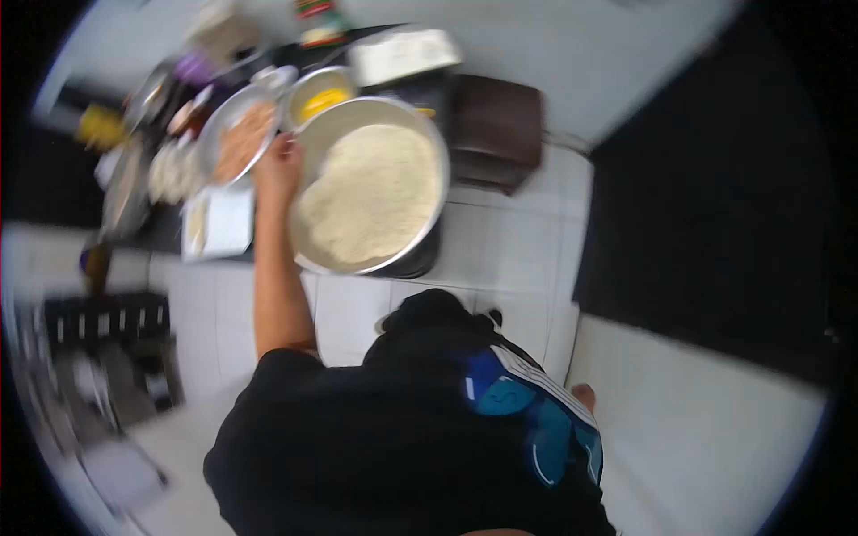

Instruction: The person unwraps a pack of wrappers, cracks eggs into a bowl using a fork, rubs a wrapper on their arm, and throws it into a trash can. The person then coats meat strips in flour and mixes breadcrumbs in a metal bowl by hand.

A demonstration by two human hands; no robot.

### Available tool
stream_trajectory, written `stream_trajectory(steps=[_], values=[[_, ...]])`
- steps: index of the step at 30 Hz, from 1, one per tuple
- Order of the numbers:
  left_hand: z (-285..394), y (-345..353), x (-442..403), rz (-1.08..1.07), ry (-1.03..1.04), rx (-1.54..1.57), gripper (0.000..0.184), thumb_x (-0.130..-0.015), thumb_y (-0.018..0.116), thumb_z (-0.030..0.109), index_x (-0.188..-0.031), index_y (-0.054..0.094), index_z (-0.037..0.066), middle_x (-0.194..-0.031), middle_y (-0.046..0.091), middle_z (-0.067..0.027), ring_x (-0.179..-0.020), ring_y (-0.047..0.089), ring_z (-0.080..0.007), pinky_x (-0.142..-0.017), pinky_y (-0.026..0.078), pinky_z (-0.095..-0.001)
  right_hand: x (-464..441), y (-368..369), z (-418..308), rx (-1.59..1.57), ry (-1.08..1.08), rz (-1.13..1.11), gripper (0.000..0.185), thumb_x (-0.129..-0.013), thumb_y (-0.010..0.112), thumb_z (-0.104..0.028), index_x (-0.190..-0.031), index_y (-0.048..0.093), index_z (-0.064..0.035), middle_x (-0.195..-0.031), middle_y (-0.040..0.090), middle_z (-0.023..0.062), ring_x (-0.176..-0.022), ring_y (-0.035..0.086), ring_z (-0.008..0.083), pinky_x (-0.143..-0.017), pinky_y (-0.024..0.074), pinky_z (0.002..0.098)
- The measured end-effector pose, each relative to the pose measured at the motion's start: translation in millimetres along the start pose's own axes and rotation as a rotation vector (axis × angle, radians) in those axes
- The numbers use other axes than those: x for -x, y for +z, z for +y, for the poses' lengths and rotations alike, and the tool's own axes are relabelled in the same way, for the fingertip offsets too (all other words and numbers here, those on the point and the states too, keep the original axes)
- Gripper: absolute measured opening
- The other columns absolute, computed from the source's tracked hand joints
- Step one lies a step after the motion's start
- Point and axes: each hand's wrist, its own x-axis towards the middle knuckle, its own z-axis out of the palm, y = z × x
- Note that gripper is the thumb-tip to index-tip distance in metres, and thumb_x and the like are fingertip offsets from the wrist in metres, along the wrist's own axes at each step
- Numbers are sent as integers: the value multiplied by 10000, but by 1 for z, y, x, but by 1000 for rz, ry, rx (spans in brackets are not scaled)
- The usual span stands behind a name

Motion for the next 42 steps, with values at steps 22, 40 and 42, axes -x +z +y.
stream_trajectory(steps=[22,40,42], values=[[15,-13,177,52,-988,-335,395,-816,570,292,-1051,606,-23,-822,648,-217,-775,639,-331,-716,491,-409,-196,-68,-677,93,-1414,-486,133,-808,607,-113,-905,594,-22,-785,620,83,-719,583,150,-673,458,283],[149,110,187,776,-1485,184,358,-856,557,152,-1179,510,4,-653,601,-84,-516,570,-133,-443,437,-256,-92,112,-964,511,-1925,-977,427,-742,681,-273,-1073,588,-22,-988,624,160,-913,598,272,-804,469,355],[150,113,182,809,-1491,169,325,-860,550,141,-1156,518,11,-647,596,-85,-508,562,-134,-445,434,-264,-73,127,-976,507,-1979,-982,456,-725,696,-280,-1084,583,-24,-1020,617,173,-948,593,300,-827,464,365]])
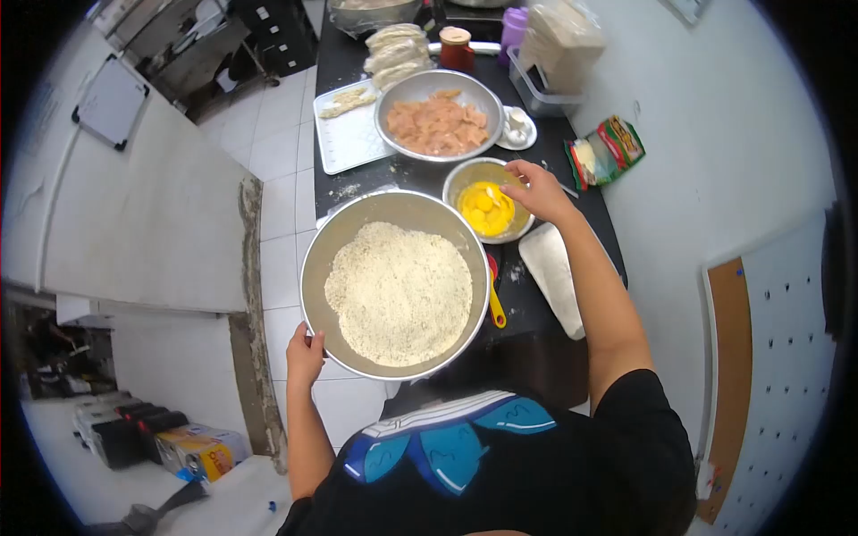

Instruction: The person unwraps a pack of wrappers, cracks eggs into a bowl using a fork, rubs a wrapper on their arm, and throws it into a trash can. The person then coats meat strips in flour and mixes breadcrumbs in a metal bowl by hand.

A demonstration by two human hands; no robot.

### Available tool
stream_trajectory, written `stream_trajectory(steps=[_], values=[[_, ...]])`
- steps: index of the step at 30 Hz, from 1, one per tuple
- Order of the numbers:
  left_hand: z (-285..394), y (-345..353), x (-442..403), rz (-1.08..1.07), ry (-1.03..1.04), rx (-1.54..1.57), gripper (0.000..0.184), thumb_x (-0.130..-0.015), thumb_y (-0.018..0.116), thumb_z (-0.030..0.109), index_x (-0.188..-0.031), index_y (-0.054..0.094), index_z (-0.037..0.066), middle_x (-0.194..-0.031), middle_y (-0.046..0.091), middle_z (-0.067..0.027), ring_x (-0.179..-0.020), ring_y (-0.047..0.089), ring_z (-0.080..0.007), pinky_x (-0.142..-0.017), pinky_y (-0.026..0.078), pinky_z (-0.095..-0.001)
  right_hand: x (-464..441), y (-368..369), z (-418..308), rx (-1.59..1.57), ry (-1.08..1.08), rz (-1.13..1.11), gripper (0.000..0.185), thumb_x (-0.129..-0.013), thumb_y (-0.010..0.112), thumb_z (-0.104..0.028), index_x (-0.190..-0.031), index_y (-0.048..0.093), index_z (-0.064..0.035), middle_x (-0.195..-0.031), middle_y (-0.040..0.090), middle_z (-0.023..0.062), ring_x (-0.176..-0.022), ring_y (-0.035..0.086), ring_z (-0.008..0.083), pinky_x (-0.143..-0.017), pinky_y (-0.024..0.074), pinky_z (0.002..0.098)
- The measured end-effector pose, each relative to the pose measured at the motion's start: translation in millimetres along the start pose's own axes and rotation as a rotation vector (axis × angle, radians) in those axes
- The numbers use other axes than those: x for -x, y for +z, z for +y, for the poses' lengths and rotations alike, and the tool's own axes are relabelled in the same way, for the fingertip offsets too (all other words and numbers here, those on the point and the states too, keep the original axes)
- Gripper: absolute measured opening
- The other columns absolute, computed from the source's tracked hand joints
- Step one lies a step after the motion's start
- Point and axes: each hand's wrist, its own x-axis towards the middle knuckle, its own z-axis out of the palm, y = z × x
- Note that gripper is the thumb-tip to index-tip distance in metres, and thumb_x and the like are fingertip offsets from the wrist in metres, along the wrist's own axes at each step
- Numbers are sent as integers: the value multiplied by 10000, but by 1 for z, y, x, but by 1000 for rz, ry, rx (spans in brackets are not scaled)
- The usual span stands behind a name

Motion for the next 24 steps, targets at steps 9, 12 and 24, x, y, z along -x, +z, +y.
stream_trajectory(steps=[9,12,24], values=[[-20,8,1,91,-63,27,352,-859,542,119,-1192,497,15,-693,597,-84,-570,561,-131,-484,447,-262,-175,64,32,367,-83,-252,550,-681,725,-337,-1129,569,-60,-1104,589,206,-1021,573,314,-864,453,378],[-19,18,-2,137,-104,65,385,-863,528,127,-1228,472,21,-714,581,-59,-587,553,-118,-445,455,-270,-222,96,48,661,-41,-369,675,-650,728,-437,-1192,529,-89,-1176,552,207,-1090,536,318,-927,414,374],[15,21,5,212,-101,-40,359,-855,512,60,-1213,497,32,-758,582,-69,-621,532,-111,-535,451,-260,-242,131,96,860,-375,-408,483,-668,713,-329,-1098,593,-142,-1085,596,154,-1048,557,299,-868,446,395]])
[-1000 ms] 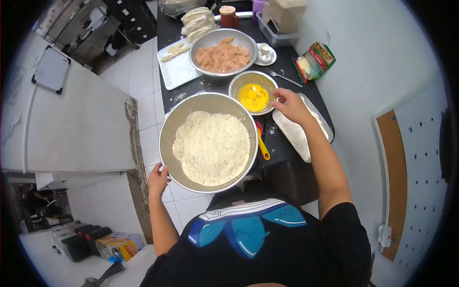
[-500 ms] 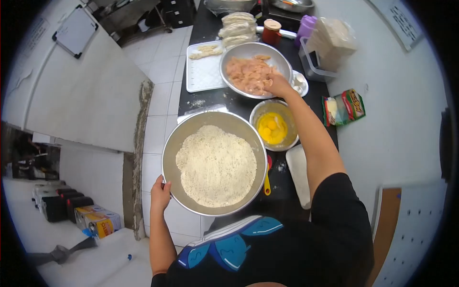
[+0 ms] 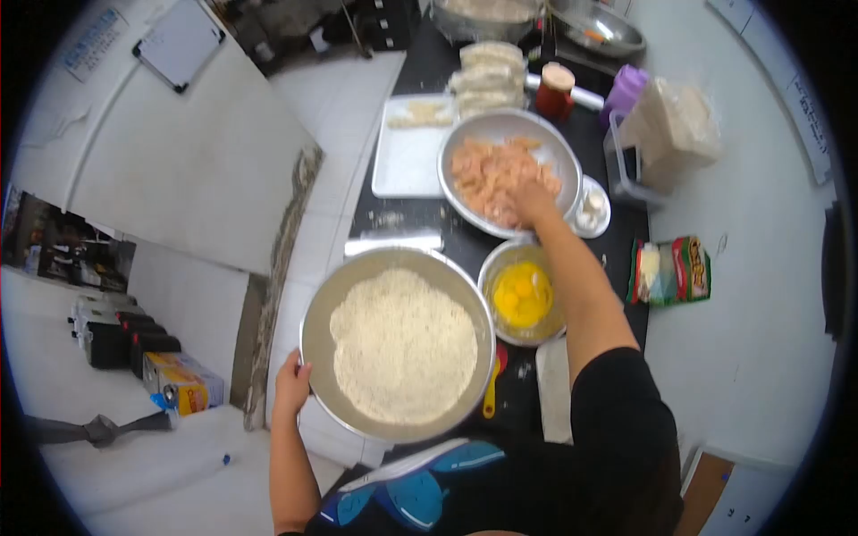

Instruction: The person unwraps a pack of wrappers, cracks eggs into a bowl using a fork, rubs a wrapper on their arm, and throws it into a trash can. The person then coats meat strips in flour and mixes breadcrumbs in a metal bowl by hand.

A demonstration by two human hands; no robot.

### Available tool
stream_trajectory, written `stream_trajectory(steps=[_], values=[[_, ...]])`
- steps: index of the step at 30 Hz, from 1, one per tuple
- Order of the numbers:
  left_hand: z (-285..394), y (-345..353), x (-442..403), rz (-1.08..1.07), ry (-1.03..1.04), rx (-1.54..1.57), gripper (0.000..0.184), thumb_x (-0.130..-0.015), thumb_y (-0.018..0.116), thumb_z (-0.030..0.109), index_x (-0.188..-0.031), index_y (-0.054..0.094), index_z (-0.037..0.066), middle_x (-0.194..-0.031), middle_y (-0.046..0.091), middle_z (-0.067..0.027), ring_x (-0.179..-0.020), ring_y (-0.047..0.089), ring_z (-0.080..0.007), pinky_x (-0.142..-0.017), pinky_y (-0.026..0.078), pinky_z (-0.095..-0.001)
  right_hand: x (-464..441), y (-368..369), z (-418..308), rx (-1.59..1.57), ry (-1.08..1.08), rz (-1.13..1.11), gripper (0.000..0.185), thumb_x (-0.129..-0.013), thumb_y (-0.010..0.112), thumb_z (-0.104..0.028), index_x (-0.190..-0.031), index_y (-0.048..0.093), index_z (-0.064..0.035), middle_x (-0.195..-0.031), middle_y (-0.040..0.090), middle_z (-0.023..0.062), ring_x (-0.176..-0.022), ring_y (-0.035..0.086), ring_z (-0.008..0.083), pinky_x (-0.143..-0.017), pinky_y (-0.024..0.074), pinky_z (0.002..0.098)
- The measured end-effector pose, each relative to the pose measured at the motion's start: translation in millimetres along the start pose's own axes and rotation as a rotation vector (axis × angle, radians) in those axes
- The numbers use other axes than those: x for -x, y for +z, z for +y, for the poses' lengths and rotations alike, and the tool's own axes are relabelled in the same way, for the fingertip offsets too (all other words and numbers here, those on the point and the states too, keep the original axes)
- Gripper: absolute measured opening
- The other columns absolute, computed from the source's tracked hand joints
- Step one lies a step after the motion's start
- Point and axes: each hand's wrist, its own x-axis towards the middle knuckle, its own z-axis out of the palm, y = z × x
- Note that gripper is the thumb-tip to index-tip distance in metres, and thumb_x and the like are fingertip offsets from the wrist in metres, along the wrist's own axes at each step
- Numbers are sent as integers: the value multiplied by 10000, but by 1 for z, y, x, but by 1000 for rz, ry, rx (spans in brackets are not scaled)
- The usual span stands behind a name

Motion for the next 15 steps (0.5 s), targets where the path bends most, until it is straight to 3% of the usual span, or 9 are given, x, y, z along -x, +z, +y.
stream_trajectory(steps=[2,5,7,10,12,14,15], values=[[5,-3,8,-10,-92,49,362,-853,510,52,-1214,499,35,-766,585,-72,-637,540,-115,-560,449,-254,6,-20,-8,5,1,49,409,-670,704,-271,-1046,611,-141,-1032,614,148,-1011,579,295,-835,466,398],[28,-3,15,-11,-218,214,361,-850,511,51,-1209,502,21,-770,583,-71,-665,537,-116,-605,445,-254,6,-26,-14,-23,75,-53,378,-693,678,-274,-1042,615,-143,-1045,607,157,-1005,583,289,-808,485,402],[7,4,10,16,-145,214,377,-847,516,50,-1222,495,26,-748,581,-82,-639,551,-130,-559,458,-271,1,-23,-13,-51,116,-107,354,-714,657,-268,-1046,617,-152,-1048,604,163,-998,588,288,-806,488,403],[-23,7,-2,41,-28,165,393,-849,521,55,-1238,479,13,-755,584,-91,-636,561,-140,-558,469,-281,2,-23,-13,-145,106,34,321,-741,622,-262,-1046,620,-161,-1069,598,181,-982,593,295,-802,488,396],[-27,5,1,46,27,84,396,-854,523,62,-1242,471,1,-771,589,-90,-647,561,-139,-580,469,-280,-28,27,3,-160,54,185,325,-752,606,-258,-1062,621,-161,-1108,582,200,-977,589,323,-824,475,390],[-17,0,5,22,32,-38,393,-861,523,70,-1241,467,-9,-783,593,-86,-657,557,-135,-601,466,-276,-16,8,4,-270,-16,132,294,-802,544,-234,-1064,637,-139,-1055,631,130,-1009,588,261,-871,455,383],[-22,3,9,35,-4,44,388,-862,514,61,-1241,470,-5,-825,602,-81,-701,560,-131,-638,463,-270,-11,-13,2,-330,91,-62,310,-795,555,-236,-1080,626,-138,-1128,589,145,-1023,579,281,-886,443,391]])
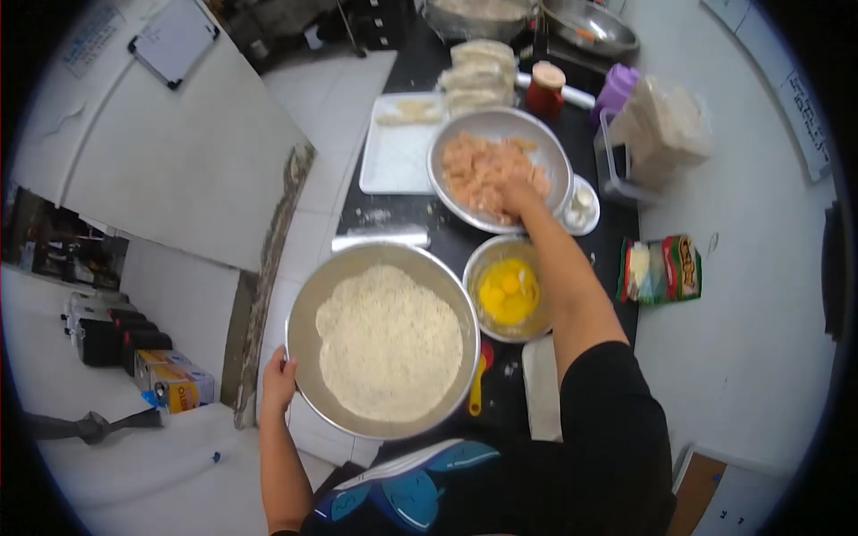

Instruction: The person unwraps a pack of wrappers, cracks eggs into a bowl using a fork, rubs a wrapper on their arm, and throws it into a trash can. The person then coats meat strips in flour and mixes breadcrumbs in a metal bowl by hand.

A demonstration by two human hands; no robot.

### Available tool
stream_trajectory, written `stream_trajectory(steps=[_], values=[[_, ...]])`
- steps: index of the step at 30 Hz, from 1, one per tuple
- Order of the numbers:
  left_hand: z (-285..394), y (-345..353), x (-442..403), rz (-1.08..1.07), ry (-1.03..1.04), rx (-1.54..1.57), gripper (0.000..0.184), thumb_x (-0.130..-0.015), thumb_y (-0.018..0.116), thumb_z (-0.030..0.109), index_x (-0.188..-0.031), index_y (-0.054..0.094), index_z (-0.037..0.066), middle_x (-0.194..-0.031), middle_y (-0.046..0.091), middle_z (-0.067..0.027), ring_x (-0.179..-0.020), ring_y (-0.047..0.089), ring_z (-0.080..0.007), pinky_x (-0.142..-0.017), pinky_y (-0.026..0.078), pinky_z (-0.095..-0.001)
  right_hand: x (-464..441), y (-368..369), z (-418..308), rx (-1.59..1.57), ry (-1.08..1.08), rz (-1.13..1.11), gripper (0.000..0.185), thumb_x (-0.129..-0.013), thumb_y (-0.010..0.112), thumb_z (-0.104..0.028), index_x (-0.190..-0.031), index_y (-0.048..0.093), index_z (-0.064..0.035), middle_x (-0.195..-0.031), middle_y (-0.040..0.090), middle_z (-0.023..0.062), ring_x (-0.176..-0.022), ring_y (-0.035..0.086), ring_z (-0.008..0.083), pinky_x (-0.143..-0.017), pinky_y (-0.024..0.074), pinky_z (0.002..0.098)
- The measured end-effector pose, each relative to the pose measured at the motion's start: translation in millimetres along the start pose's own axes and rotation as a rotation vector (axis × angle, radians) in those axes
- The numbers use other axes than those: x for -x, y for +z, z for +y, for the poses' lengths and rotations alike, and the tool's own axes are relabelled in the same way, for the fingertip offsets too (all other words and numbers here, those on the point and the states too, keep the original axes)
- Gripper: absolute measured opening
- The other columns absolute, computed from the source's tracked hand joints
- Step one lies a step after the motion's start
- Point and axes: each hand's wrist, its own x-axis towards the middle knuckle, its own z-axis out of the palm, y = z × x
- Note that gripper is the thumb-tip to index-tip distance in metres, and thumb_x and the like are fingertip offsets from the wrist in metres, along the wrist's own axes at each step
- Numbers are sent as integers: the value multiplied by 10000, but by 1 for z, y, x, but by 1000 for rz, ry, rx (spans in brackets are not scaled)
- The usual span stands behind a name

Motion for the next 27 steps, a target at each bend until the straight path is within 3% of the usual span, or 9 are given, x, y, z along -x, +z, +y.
stream_trajectory(steps=[1,3,7,10,16,18,22,25,27], values=[[-4,5,1,25,-29,91,383,-864,505,52,-1241,474,-1,-867,610,-76,-745,562,-127,-674,461,-264,3,-11,-8,-43,131,-162,328,-788,566,-239,-1097,615,-138,-1201,548,160,-1037,571,300,-900,432,400],[-4,4,-6,2,-158,149,380,-872,491,40,-1249,468,-8,-956,622,-72,-826,569,-121,-740,455,-245,14,1,-17,96,153,55,378,-770,591,-232,-1134,579,-130,-1281,466,182,-1031,569,335,-891,436,417],[5,2,-2,-41,-98,205,465,-875,520,69,-1294,381,-78,-1017,607,-138,-846,580,-146,-749,463,-252,-3,24,-3,100,79,93,497,-731,640,-205,-1203,502,-129,-1386,318,208,-1022,565,381,-873,447,441],[3,6,-4,4,-105,243,461,-877,519,69,-1294,385,-74,-1047,601,-142,-863,578,-139,-763,461,-250,-10,21,3,117,33,44,525,-641,710,-196,-1126,526,-119,-1174,520,188,-995,575,332,-791,477,421],[8,8,-1,36,-102,200,439,-886,503,60,-1286,392,-82,-1075,594,-132,-890,571,-143,-788,455,-255,7,-2,-17,197,-33,34,463,-644,684,-125,-1090,557,-123,-1024,602,186,-958,593,332,-792,478,418],[18,3,2,-39,-104,203,432,-887,497,54,-1283,393,-86,-1093,589,-132,-912,568,-149,-804,451,-256,0,8,-17,139,-31,99,451,-632,689,-129,-1069,581,-121,-1004,616,185,-943,601,323,-797,477,415],[10,12,0,59,-65,232,426,-888,497,57,-1277,399,-87,-1138,569,-141,-986,546,-158,-861,425,-260,0,-2,-10,11,-37,158,400,-617,679,-129,-1014,632,-108,-951,633,194,-909,616,312,-789,477,410],[-3,11,-4,64,-48,220,429,-894,499,74,-1276,395,-90,-1175,550,-145,-1050,519,-169,-906,400,-270,4,-21,-6,-142,-38,42,376,-614,660,-107,-990,651,-100,-925,635,200,-888,622,307,-763,486,393],[-3,12,-2,47,-45,269,434,-895,502,80,-1280,392,-88,-1175,551,-140,-1048,520,-167,-902,403,-269,-9,-8,12,-250,-55,173,369,-605,656,-88,-974,657,-90,-910,628,220,-864,626,309,-739,490,384]])
